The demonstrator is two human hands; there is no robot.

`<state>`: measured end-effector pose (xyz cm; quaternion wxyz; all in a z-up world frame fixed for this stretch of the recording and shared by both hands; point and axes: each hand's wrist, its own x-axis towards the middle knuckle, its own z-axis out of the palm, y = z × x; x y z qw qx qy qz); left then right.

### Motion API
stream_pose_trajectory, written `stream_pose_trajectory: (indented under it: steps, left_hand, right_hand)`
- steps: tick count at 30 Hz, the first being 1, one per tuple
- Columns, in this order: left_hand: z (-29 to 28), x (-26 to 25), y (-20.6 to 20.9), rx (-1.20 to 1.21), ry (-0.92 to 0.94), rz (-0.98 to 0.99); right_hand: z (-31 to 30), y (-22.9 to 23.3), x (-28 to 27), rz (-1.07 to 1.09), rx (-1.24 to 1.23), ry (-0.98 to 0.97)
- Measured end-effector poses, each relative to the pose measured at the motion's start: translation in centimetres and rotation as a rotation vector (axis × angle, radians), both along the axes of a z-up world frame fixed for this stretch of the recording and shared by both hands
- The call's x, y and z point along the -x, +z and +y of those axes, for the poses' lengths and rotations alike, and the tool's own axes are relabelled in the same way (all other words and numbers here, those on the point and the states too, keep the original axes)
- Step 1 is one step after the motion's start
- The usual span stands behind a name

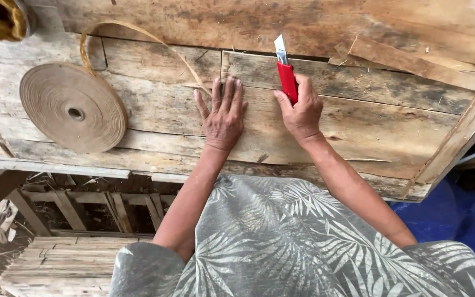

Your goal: Applying adhesive to thin veneer strips and fitting them onto a wooden surface in a workshop.

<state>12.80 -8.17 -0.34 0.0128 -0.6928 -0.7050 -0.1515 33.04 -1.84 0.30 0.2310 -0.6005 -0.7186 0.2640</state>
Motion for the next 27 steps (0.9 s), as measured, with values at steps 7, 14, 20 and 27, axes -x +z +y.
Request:
stream_pose_trajectory:
  steps: [7,14,20,27]
  left_hand:
    - [1.0,-1.7,3.0,0.077,-0.098,0.047]
    - [2.9,-3.5,5.1,0.278,-0.251,0.033]
    - [3.1,-3.1,5.2,0.408,-0.215,-0.052]
    - [3.1,-2.1,4.2,0.441,-0.23,-0.113]
  right_hand:
    - [-0.5,0.0,-0.1,0.042,-0.036,-0.113]
    - [-0.5,-0.9,-0.9,0.206,-0.043,-0.23]
    - [0.7,2.4,-0.8,0.35,0.047,-0.209]
    - [-0.6,3.8,-3.6,0.052,-0.141,0.004]
